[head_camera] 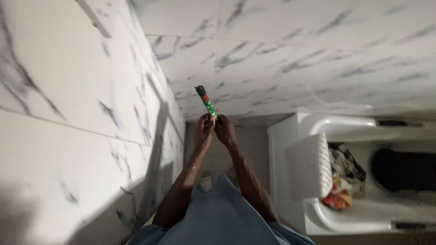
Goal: The person wrings a mop head in a bucket of soapy water, carries the bucket to a toilet and pours out the liquid, and then refills the bucket from a tap before mopping the floor.
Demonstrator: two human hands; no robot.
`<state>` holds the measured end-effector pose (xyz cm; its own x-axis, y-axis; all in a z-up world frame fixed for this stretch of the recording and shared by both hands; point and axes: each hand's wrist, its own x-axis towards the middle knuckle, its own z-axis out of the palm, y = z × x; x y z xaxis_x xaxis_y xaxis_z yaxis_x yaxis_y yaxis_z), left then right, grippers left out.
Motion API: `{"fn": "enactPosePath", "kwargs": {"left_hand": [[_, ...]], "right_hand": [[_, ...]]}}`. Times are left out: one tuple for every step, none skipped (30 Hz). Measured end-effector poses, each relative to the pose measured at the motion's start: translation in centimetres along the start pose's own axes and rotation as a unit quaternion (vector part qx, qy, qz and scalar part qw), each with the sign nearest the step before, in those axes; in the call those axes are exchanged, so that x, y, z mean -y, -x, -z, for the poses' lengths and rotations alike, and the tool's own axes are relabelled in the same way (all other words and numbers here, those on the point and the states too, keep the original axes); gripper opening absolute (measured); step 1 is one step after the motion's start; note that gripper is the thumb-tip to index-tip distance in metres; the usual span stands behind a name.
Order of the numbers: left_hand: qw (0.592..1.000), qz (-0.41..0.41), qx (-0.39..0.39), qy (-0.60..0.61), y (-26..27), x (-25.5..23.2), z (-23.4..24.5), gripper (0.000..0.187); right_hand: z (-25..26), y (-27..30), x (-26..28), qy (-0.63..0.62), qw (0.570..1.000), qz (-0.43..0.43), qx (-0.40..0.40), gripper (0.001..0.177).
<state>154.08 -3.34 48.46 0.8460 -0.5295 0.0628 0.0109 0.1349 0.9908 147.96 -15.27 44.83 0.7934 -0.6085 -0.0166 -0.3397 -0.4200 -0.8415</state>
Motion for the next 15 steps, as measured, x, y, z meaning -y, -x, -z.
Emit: {"fn": "enactPosePath", "kwargs": {"left_hand": [[0.998, -0.029, 0.024, -0.051, 1.2, -0.3, -0.9, 0.037], [0.998, -0.027, 0.034, -0.049, 2.4, -0.8, -1.9, 0.037], [0.993, -0.020, 0.049, -0.108, 3.6, -1.3, -2.9, 0.037], [0.984, -0.015, 0.062, -0.169, 4.9, -1.8, -3.8, 0.037], [0.983, -0.014, 0.071, -0.168, 6.1, -2.2, -4.9, 0.037], [0.984, 0.005, 0.080, -0.160, 7.3, -2.4, -6.1, 0.037], [0.984, 0.025, 0.089, -0.152, 8.4, -2.5, -6.9, 0.036], [0.983, 0.025, 0.099, -0.152, 9.4, -2.5, -7.6, 0.036], [0.979, 0.015, 0.125, -0.162, 10.2, -2.4, -8.1, 0.036], [0.973, 0.006, 0.152, -0.171, 11.4, -2.0, -8.7, 0.037], [0.972, 0.008, 0.163, -0.170, 12.6, -1.5, -9.0, 0.037], [0.966, -0.065, 0.180, -0.175, 13.4, -1.1, -9.4, 0.038], [0.955, -0.137, 0.196, -0.177, 14.4, -0.7, -9.9, 0.039], [0.953, -0.135, 0.204, -0.176, 15.4, -0.2, -10.4, 0.039], [0.951, -0.067, 0.220, -0.208, 16.2, 0.3, -11.0, 0.035]], "right_hand": [[0.4, 1.3, -1.0, 0.001, 1.000, -0.005, -0.008, 0.021], [0.7, 2.8, -2.2, 0.030, 0.999, -0.001, -0.036, 0.023], [1.0, 4.3, -3.3, 0.058, 0.996, 0.002, -0.064, 0.026], [1.6, 5.7, -4.4, 0.058, 0.996, -0.004, -0.071, 0.026], [2.3, 7.2, -5.4, 0.045, 0.997, -0.024, -0.055, 0.027], [2.9, 8.4, -6.3, 0.030, 0.998, -0.043, -0.040, 0.028], [3.4, 9.5, -6.9, 0.029, 0.997, -0.049, -0.047, 0.028], [4.1, 10.7, -7.3, 0.043, 0.994, -0.090, -0.045, 0.028], [4.8, 12.0, -7.6, 0.055, 0.989, -0.131, -0.042, 0.029], [5.4, 13.5, -7.8, 0.055, 0.987, -0.140, -0.049, 0.029], [5.9, 14.8, -7.9, 0.036, 0.986, -0.151, -0.066, 0.027], [6.7, 15.8, -7.9, 0.017, 0.984, -0.159, -0.083, 0.026], [7.6, 16.8, -8.2, 0.016, 0.982, -0.165, -0.091, 0.026], [8.0, 18.0, -8.6, 0.010, 0.980, -0.174, -0.099, 0.026], [8.2, 19.2, -9.3, 0.007, 0.979, -0.176, -0.107, 0.026]]}}
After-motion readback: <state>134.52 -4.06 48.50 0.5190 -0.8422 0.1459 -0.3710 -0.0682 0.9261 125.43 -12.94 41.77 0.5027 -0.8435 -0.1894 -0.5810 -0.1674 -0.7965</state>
